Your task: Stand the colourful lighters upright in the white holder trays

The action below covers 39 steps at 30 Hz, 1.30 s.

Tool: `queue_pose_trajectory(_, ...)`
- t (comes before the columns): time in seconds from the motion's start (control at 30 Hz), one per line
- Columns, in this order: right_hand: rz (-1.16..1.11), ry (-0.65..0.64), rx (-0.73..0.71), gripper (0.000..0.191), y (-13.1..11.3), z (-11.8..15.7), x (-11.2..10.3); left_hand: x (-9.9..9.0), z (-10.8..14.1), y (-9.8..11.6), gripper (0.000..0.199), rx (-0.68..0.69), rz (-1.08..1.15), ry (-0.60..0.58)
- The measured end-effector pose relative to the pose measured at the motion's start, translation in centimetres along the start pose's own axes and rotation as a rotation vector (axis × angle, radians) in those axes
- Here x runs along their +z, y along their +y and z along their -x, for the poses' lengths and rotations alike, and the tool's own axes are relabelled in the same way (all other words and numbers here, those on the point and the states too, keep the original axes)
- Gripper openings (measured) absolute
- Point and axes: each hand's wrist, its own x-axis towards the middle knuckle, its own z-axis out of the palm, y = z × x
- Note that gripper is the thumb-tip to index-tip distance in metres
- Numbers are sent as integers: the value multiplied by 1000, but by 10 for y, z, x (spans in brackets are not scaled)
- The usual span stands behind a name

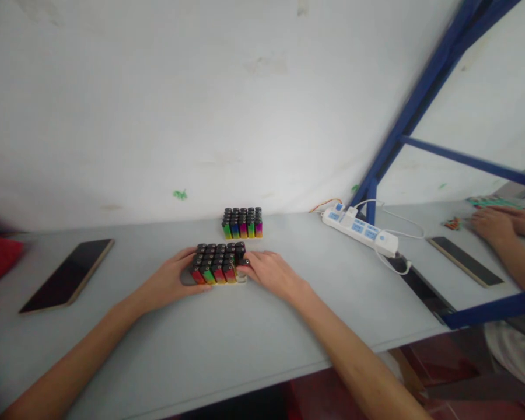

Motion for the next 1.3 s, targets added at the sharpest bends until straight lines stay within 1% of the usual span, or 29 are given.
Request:
queue_pose_trajectory(0.1,27,-34,22,32,-3,-3,-1,2,-1,-2,84,20,4,2)
queue_pose_trajectory(0.17,82,-51,67,36,-6,-7,-1,2,-2,-2,84,26,19,8)
queue_pose_trajectory(0.23,146,-58,107,44,-8,-9,0,3,-3,-1,84,23,29,15)
queue_pose_trajectory(0.3,171,-65,110,52,-7,-9,1,3,-3,-1,83,20,24,19)
queue_pose_trajectory(0.37,141,-74,84,56,-3,-7,1,3,-3,-2,82,19,6,24)
queue_pose_trajectory(0.43,84,-73,66,56,2,-3,0,3,-1,-5,83,14,-12,34)
queue_pose_trajectory(0.57,-14,-47,86,54,11,1,-1,1,0,-12,80,27,-55,19)
queue_pose_trajectory(0.67,-30,18,108,53,16,-1,1,2,-5,-14,75,53,-77,30)
queue_pose_trajectory(0.73,-10,114,127,54,21,-3,4,5,-12,-13,69,62,-88,59)
queue_pose_trajectory(0.8,3,236,154,56,28,-3,6,10,-22,-12,67,65,-100,80)
queue_pose_trajectory(0.87,-3,343,184,57,37,-3,8,15,-34,-10,67,63,-111,90)
queue_pose_trajectory(0.93,-19,409,217,56,44,-1,10,22,-43,-8,69,56,-117,101)
queue_pose_trajectory(1.03,-51,447,265,54,52,0,14,34,-52,-6,71,40,-120,121)
queue_pose_trajectory(1.13,-92,439,281,50,53,-3,22,44,-53,-6,69,31,-138,145)
queue_pose_trajectory(1.3,-203,421,304,44,52,-18,36,51,-49,-4,69,5,-182,121)
